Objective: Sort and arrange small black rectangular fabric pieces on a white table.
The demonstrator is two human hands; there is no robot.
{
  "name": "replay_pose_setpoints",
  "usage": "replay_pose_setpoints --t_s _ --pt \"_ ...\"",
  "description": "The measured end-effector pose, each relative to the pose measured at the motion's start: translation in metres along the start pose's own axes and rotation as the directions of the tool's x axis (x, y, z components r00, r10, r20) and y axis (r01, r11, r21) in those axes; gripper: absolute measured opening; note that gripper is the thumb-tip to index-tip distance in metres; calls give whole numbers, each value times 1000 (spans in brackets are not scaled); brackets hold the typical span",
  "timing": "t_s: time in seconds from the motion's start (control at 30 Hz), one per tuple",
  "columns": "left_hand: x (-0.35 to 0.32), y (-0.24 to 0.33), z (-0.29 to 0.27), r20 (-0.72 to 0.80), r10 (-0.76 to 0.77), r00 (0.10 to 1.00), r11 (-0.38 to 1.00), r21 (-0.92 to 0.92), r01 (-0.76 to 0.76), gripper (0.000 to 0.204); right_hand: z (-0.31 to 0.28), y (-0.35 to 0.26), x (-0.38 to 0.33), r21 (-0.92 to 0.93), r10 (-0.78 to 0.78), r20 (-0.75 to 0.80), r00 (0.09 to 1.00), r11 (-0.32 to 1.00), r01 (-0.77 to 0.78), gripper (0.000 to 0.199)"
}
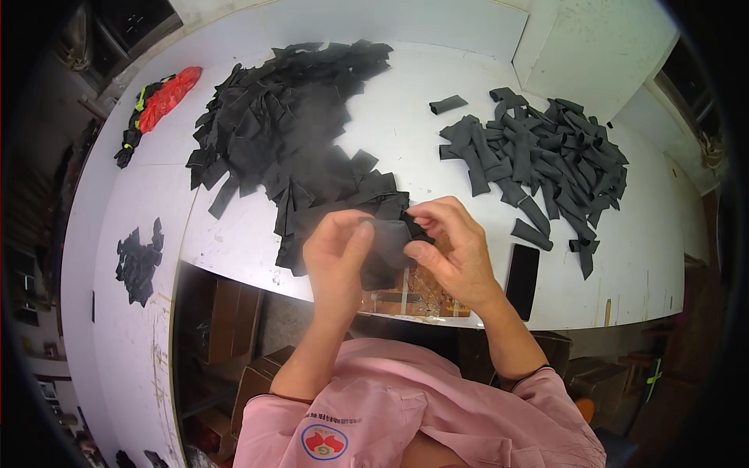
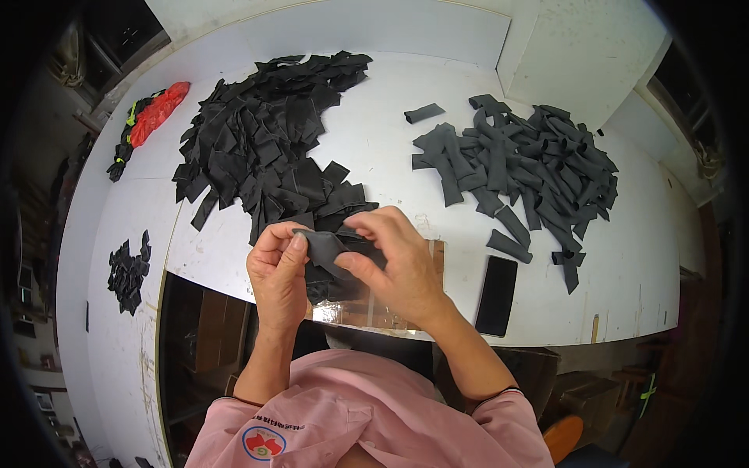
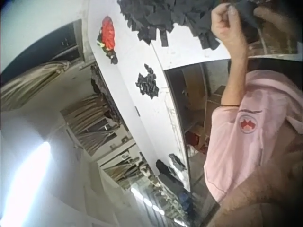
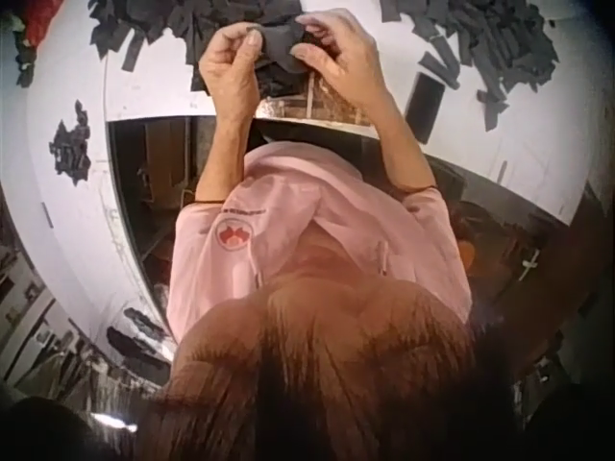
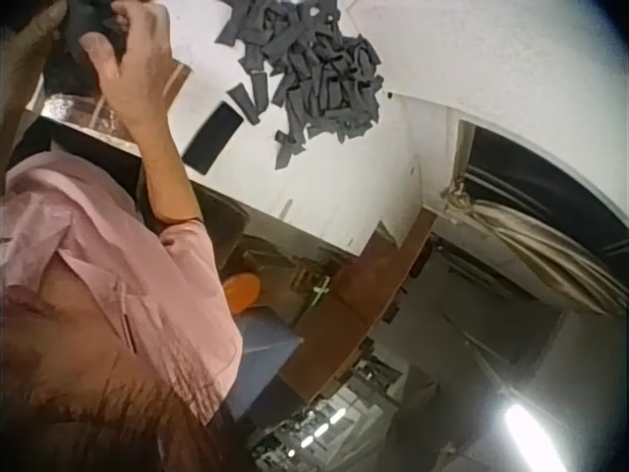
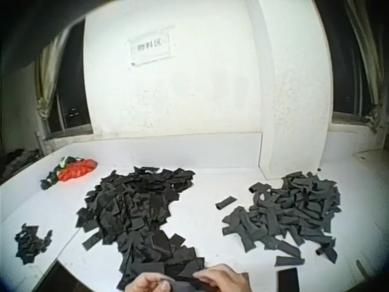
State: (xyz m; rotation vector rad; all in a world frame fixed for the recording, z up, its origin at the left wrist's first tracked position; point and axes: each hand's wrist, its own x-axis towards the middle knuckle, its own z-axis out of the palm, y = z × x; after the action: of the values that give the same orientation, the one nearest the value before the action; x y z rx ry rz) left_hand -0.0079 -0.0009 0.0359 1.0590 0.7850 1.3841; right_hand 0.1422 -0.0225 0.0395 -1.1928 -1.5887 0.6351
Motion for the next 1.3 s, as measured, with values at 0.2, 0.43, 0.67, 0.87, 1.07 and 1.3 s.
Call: replay_pose_setpoints --t_s 0.2,0.43,0.67,0.87,1.07,1.3 --pt "0 10 8 67 47 997 996 66 -51 18 11 4 4 14 -79 -1 997 997 79 13" --pt "8 9 0 105 117 988 935 323 -145 10 11 -10 14 31 -101 3 995 994 101 14" --pt "5 -12 3 14 -84 996 980 -180 86 6 30 -5 22 111 -27 -66 997 993 34 12" --pt "14 -12 -12 121 -70 990 987 -135 87 5 33 -13 30 -120 -150 40 988 981 154 9" --pt "65 -27 -51 41 450 892 746 532 -401 9 -10 -3 29 503 313 -290 904 854 -134 9" --pt "143 -78 -147 427 63 902 -200 891 -408 23 -91 28 -54 380 447 -463 765 880 -284 12"
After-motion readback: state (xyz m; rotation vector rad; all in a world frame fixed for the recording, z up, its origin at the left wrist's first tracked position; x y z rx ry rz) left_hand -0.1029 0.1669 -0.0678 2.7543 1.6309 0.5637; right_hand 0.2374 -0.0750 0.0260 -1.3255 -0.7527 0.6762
